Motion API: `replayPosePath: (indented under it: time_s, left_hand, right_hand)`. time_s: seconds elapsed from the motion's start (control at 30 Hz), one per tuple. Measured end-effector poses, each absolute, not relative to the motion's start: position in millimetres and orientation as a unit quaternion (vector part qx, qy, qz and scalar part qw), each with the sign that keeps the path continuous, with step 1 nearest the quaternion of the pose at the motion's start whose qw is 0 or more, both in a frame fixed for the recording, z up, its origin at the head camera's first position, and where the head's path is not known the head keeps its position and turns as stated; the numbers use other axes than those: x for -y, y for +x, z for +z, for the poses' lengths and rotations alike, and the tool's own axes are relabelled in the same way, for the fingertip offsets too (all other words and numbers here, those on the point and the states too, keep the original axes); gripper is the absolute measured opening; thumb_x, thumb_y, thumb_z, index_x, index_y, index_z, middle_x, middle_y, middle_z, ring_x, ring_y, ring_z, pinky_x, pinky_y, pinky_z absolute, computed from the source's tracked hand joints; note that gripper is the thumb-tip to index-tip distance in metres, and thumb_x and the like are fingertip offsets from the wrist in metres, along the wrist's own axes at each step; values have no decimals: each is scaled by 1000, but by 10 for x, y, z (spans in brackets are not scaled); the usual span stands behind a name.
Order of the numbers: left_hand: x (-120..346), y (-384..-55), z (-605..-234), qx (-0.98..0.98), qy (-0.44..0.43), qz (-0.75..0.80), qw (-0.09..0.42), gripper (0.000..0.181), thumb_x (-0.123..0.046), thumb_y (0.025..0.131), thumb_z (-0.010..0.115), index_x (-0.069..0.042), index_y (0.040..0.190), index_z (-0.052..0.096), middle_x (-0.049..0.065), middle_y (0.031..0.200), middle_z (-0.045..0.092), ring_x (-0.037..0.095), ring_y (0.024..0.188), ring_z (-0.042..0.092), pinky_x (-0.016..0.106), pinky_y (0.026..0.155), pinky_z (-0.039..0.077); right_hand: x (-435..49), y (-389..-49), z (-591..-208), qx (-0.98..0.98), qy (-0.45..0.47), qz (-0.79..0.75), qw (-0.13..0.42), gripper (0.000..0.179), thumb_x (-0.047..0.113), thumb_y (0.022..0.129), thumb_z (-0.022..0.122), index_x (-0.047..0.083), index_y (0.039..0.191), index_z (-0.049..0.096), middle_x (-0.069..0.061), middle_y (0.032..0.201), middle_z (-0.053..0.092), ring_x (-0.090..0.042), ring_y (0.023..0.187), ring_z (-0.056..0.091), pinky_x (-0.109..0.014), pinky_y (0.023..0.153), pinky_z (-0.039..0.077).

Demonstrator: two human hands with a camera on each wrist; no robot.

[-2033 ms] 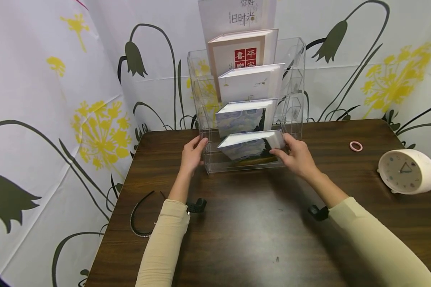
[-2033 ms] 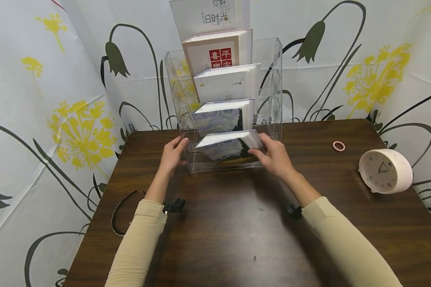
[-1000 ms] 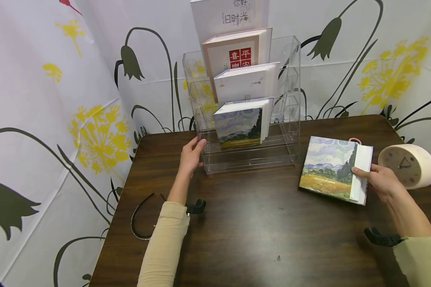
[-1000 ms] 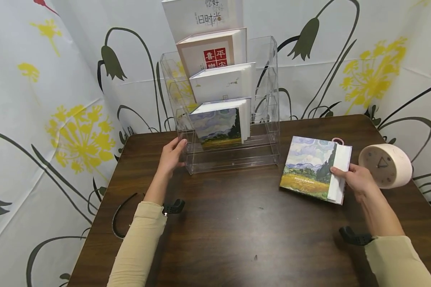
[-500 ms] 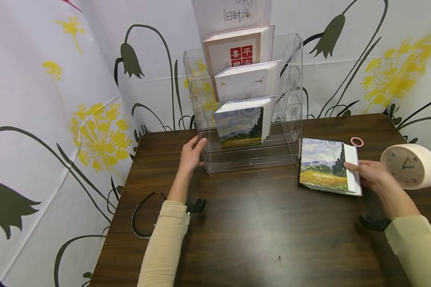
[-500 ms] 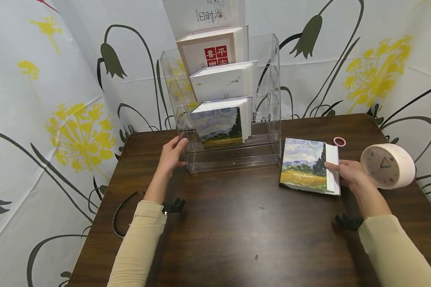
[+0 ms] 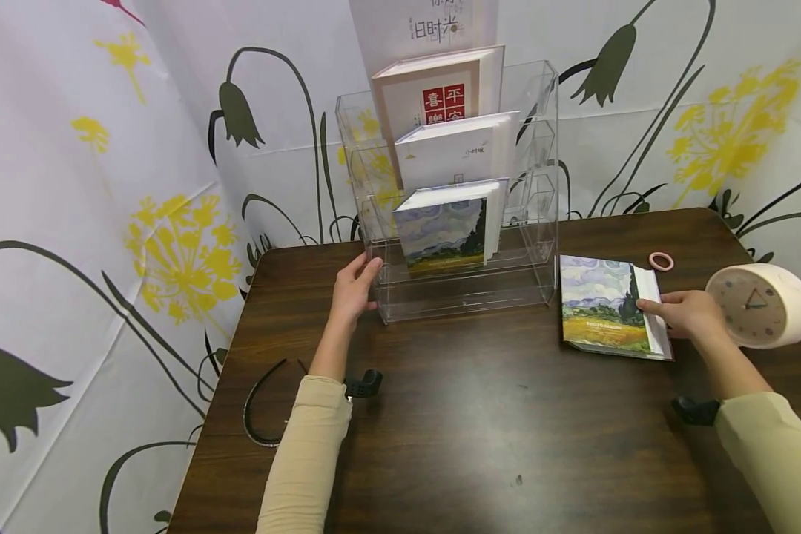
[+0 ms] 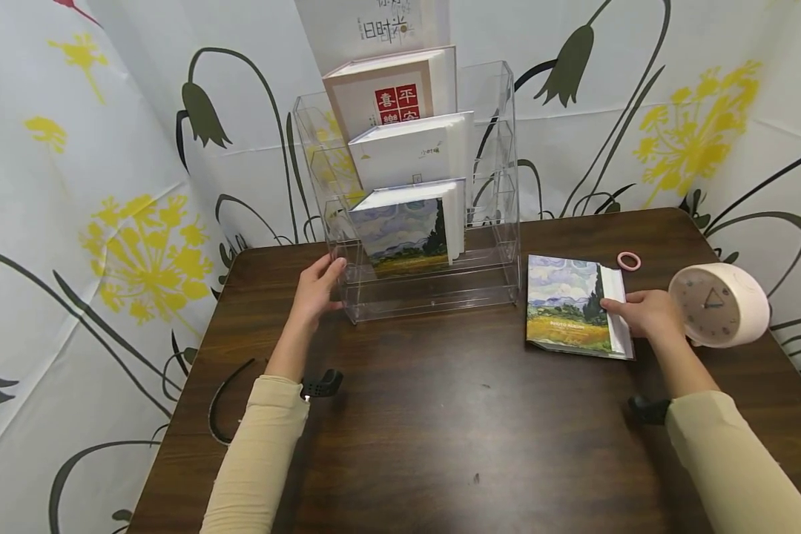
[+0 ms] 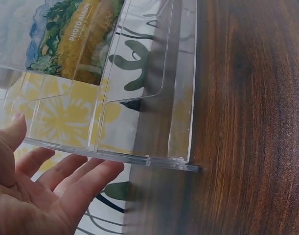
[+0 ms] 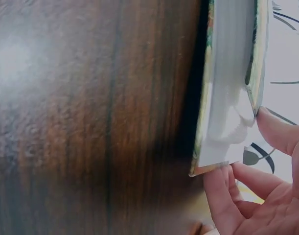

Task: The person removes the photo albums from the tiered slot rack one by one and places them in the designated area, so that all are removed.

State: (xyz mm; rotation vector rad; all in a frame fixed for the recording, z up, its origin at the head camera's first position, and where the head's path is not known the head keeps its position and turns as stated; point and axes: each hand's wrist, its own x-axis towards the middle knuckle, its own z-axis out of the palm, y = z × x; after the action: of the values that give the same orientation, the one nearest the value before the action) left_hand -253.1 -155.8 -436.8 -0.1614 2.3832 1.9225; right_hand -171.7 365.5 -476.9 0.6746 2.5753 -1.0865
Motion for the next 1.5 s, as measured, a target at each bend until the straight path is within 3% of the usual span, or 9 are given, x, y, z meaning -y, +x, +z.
replayPosePath:
  time_s: [0.1,0.37,0.57,0.77,0.93,1.03,1.17,1.33,1.5]
  left_hand:
    - [1563,-2536,-4352,-776,-55,627,47,56,-42,98,59,-19,148,46,13,134,57,37,113,57,60,79,54]
    - [1572,-2539,-4336,-769,-58,634,56,58,-40,99,58,-18,150,42,13,139,53,40,118,54,63,81,52]
    - [1569,-2537,-4361,-778,-55,624,45,60,-43,98,59,-16,149,44,12,136,56,38,113,56,59,79,54]
    - [1551,-2516,-4356,-782,-56,619,38,58,-43,98,58,-17,148,45,10,136,56,34,114,56,57,77,55]
    - [1554,-2516,-4361,-787,-61,613,39,62,-48,97,58,-19,149,44,8,139,54,29,118,53,54,77,56]
    - [1553,-2517,-4362,-789,-59,611,38,60,-47,97,58,-19,149,45,7,138,55,29,117,54,52,75,57]
    - [1547,-2519,-4361,-790,-57,609,34,58,-46,97,58,-20,147,47,8,136,57,31,112,57,52,74,58]
    - [1549,-2521,-4363,-790,-57,610,33,58,-46,97,58,-20,148,46,9,136,57,33,113,57,54,76,57]
    - [1555,-2523,-4372,-789,-57,611,33,58,-46,97,58,-20,148,46,10,135,57,34,111,58,55,76,57]
  right_hand:
    - [-3652,-1691,-4757,-900,218,-352,133,88,56,91,60,-16,137,42,-43,135,38,-23,71,70,-42,67,58]
    - [-3654,-1671,-4771,-914,199,-329,127,87,57,91,60,-16,135,45,-42,134,40,-33,78,70,-44,68,58]
    - [-3613,-1626,-4703,-939,155,-287,106,78,52,93,60,-16,130,49,-41,128,47,-46,96,63,-56,74,51]
    - [-3371,-1600,-4537,-962,117,-245,-30,53,37,95,63,-9,120,59,-31,107,62,-46,90,57,-56,64,44]
    - [-3004,-1647,-4270,-942,32,-299,-149,41,24,95,66,-2,126,60,-27,112,62,-43,99,59,-57,77,49]
    - [-2750,-1708,-4128,-915,-34,-350,-198,41,15,92,70,0,129,60,-22,114,62,-39,105,60,-55,85,50]
    - [-2409,-1836,-4037,-887,-118,-380,-236,43,5,85,76,0,126,63,-16,111,65,-32,104,64,-46,86,53]
    - [-2014,-2039,-3978,-879,-168,-388,-220,56,10,83,80,0,133,57,-16,118,62,-30,111,60,-45,91,53]
    - [-1741,-2278,-3953,-878,-138,-411,-199,73,19,82,83,1,143,47,-19,126,57,-33,119,54,-48,95,50]
